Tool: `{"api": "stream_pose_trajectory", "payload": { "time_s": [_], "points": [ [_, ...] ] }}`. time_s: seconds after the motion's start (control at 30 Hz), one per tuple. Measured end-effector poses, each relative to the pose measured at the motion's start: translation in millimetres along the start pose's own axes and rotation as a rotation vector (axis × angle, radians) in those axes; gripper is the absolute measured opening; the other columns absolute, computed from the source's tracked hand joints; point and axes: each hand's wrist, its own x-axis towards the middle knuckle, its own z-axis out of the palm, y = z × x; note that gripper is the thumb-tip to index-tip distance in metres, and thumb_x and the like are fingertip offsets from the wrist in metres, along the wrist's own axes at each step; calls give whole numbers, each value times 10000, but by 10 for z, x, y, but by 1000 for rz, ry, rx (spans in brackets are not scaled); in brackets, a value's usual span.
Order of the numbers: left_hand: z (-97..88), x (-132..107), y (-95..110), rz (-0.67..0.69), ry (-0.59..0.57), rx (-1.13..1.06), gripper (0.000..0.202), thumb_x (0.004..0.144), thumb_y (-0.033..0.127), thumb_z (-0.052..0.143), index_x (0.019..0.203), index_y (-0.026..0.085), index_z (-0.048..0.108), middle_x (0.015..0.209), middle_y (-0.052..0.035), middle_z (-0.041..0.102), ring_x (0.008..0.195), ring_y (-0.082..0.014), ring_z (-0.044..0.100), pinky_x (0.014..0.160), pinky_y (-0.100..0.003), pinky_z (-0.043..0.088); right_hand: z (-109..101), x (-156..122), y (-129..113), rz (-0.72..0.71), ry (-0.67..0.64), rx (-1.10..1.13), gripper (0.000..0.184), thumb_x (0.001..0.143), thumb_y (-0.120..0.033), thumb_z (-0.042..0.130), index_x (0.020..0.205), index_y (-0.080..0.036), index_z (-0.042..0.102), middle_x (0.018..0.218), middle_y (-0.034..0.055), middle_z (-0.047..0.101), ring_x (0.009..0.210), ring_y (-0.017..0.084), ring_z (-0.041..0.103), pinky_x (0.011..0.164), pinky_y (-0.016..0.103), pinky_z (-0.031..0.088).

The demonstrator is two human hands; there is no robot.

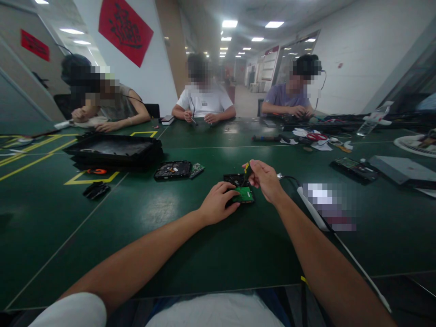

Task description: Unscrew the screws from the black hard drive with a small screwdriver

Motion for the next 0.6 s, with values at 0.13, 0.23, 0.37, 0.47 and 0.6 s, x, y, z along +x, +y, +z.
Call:
{"api": "stream_pose_trajectory", "payload": {
  "time_s": [0.13,0.23,0.37,0.47,0.6],
  "points": [
    [1,4,1,7,9,-5,341,951,399,665,1247,231,689,1290,-126,632,1247,-320,564,1072,-542,496,-7,2,9,-2,5,11,448,862,-660,708,901,-214,693,675,-12,647,474,80,525,399,196,343],
    [2,7,2,6,10,-11,349,941,390,678,1255,238,687,1289,-125,632,1245,-321,567,1070,-547,497,-3,0,4,16,-11,59,486,889,-693,646,917,-208,677,835,28,726,488,78,548,417,213,390],
    [5,0,4,3,8,-6,344,944,390,675,1249,233,687,1294,-127,629,1250,-321,563,1068,-543,500,2,4,-7,23,5,64,498,896,-692,634,1023,-216,700,754,6,689,483,83,536,396,204,341],
    [8,-6,3,7,15,-1,338,948,395,669,1242,229,686,1285,-125,633,1242,-315,566,1067,-536,500,-6,9,-7,0,23,-3,466,889,-654,675,1028,-213,728,555,-51,530,449,78,471,385,188,284],
    [11,-4,3,13,21,6,340,950,399,667,1244,230,685,1283,-125,634,1243,-313,563,1070,-531,498,-10,5,-7,0,42,-3,427,869,-635,715,916,-212,689,556,-50,542,451,80,492,379,184,300]
  ]
}}
